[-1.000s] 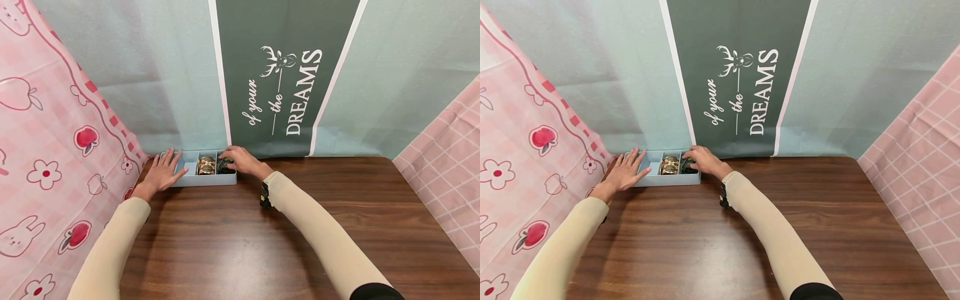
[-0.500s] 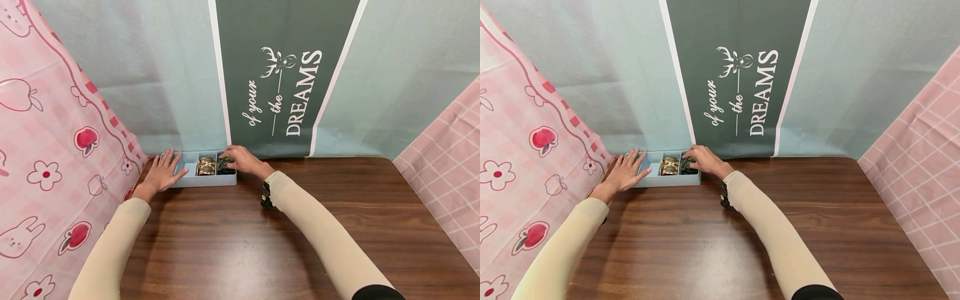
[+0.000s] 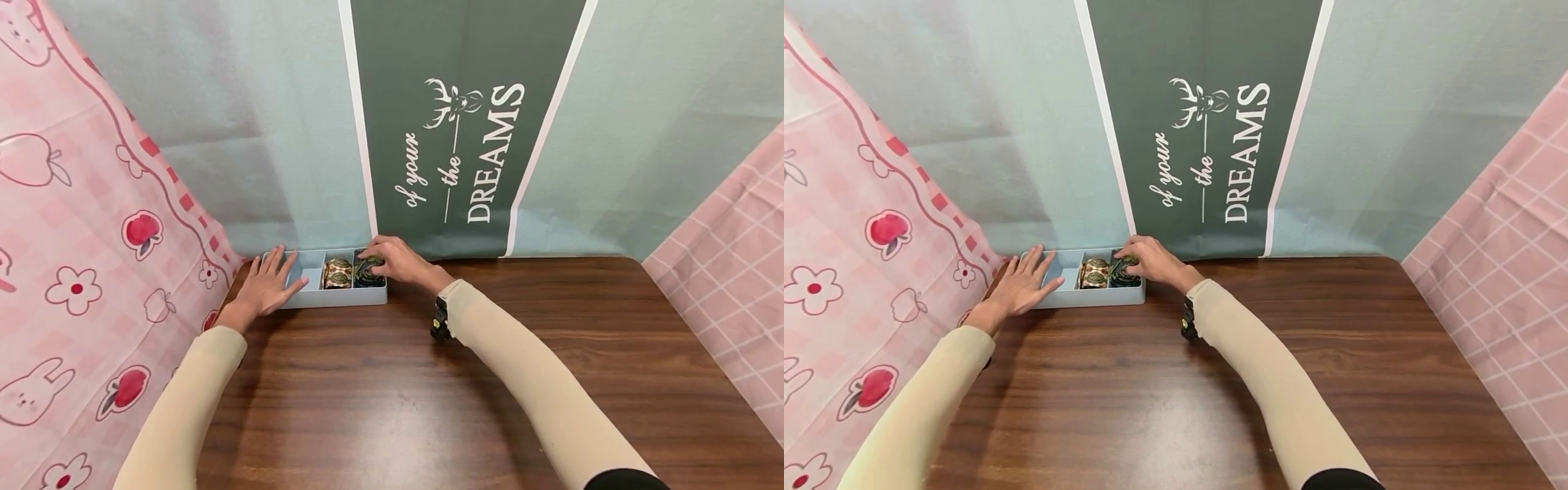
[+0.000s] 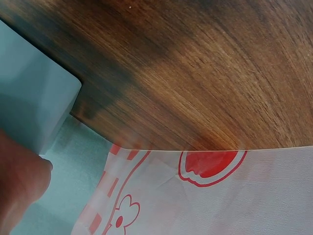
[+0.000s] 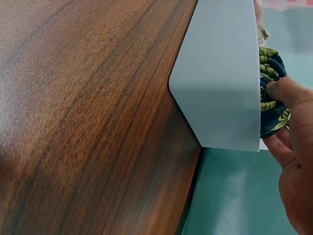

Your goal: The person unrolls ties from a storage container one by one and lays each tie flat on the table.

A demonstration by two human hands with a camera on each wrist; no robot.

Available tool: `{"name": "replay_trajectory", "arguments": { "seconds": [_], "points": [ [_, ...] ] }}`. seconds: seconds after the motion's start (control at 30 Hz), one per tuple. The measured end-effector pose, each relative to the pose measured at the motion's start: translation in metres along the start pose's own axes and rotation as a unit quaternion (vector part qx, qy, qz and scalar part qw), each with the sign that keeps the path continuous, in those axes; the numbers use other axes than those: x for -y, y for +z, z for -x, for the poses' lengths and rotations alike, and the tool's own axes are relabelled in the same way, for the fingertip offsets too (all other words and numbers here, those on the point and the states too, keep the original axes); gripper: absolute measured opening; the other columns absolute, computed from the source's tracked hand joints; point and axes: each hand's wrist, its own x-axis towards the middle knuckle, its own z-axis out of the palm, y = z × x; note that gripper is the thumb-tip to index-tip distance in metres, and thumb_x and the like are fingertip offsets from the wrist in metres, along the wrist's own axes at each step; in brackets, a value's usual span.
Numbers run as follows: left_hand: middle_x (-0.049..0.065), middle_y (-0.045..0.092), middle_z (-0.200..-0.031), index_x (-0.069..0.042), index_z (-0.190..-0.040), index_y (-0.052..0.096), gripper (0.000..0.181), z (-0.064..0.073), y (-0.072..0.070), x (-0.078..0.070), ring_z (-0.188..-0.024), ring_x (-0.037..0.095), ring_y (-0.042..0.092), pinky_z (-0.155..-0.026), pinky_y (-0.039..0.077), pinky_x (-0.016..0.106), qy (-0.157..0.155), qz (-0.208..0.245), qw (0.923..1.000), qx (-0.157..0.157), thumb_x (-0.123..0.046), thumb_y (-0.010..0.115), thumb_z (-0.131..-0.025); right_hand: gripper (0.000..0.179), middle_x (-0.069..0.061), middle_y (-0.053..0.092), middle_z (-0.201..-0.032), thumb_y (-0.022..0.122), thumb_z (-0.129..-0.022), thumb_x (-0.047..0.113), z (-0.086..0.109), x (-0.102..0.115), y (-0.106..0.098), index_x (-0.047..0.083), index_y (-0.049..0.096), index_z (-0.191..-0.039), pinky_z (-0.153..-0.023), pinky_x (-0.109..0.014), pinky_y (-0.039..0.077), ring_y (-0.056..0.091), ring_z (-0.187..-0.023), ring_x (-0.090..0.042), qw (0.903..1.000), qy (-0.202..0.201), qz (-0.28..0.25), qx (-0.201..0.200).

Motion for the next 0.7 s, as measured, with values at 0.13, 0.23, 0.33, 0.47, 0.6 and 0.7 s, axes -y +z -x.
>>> {"name": "replay_trajectory", "arguments": {
  "seconds": [0.13, 0.23, 0.33, 0.47, 0.6, 0.7],
  "points": [
    [0.024, -0.004, -0.176, -0.010, -0.172, 0.007, 0.086, 0.001, 0.001, 0.000, -0.163, 0.043, -0.002, -0.127, -0.004, 0.065, 0.000, 0.005, 1.0000, -0.003, -0.066, 0.028, -0.109, 0.038, -0.013, 0.071, -0.122, 0.075, -0.091, 0.001, 0.002, 0.002, -0.001, 0.006, 0.078, -0.129, -0.082, -0.039, 0.055, 0.067, -0.100, -0.024, 0.9999, -0.003, -0.008, -0.013],
    [0.024, -0.004, -0.176, -0.010, -0.172, 0.007, 0.086, 0.002, 0.000, 0.000, -0.163, 0.043, -0.003, -0.127, -0.004, 0.066, -0.001, 0.006, 1.0000, -0.001, -0.065, 0.029, -0.110, 0.038, -0.014, 0.071, -0.122, 0.075, -0.091, 0.000, 0.002, 0.003, -0.001, 0.005, 0.078, -0.128, -0.082, -0.039, 0.055, 0.067, -0.101, -0.024, 0.9997, -0.006, -0.012, -0.018],
    [0.024, -0.005, -0.176, -0.010, -0.172, 0.006, 0.086, 0.002, -0.001, -0.001, -0.163, 0.043, -0.003, -0.127, -0.004, 0.066, -0.001, 0.006, 1.0000, 0.003, -0.066, 0.028, -0.110, 0.038, -0.014, 0.071, -0.123, 0.074, -0.091, 0.000, 0.003, 0.003, -0.003, 0.005, 0.078, -0.129, -0.080, -0.037, 0.054, 0.066, -0.098, -0.023, 0.9996, -0.009, -0.013, -0.022],
    [0.023, -0.004, -0.176, -0.011, -0.172, 0.006, 0.086, 0.001, 0.000, -0.001, -0.163, 0.043, -0.003, -0.127, -0.003, 0.066, -0.001, 0.005, 1.0000, 0.002, -0.066, 0.028, -0.110, 0.038, -0.016, 0.071, -0.123, 0.075, -0.090, 0.000, 0.005, 0.005, -0.008, 0.006, 0.078, -0.127, -0.077, -0.036, 0.052, 0.064, -0.090, -0.023, 0.9988, -0.023, -0.016, -0.041],
    [0.023, -0.004, -0.176, -0.011, -0.172, 0.007, 0.086, 0.001, 0.001, -0.001, -0.163, 0.043, -0.002, -0.127, -0.003, 0.066, -0.001, 0.001, 1.0000, -0.001, -0.066, 0.027, -0.109, 0.038, -0.016, 0.071, -0.121, 0.075, -0.089, 0.001, 0.007, 0.007, -0.016, 0.006, 0.079, -0.126, -0.078, -0.036, 0.053, 0.066, -0.094, -0.024, 0.9975, -0.039, -0.015, -0.056],
    [0.024, -0.003, -0.176, -0.010, -0.172, 0.006, 0.087, 0.002, 0.000, -0.001, -0.163, 0.043, -0.002, -0.127, -0.003, 0.067, -0.001, 0.003, 1.0000, 0.000, -0.066, 0.027, -0.109, 0.038, -0.016, 0.071, -0.121, 0.075, -0.088, 0.001, 0.010, 0.009, -0.021, 0.006, 0.079, -0.126, -0.077, -0.036, 0.052, 0.066, -0.096, -0.024, 0.9974, -0.044, -0.007, -0.056]
  ]
}}
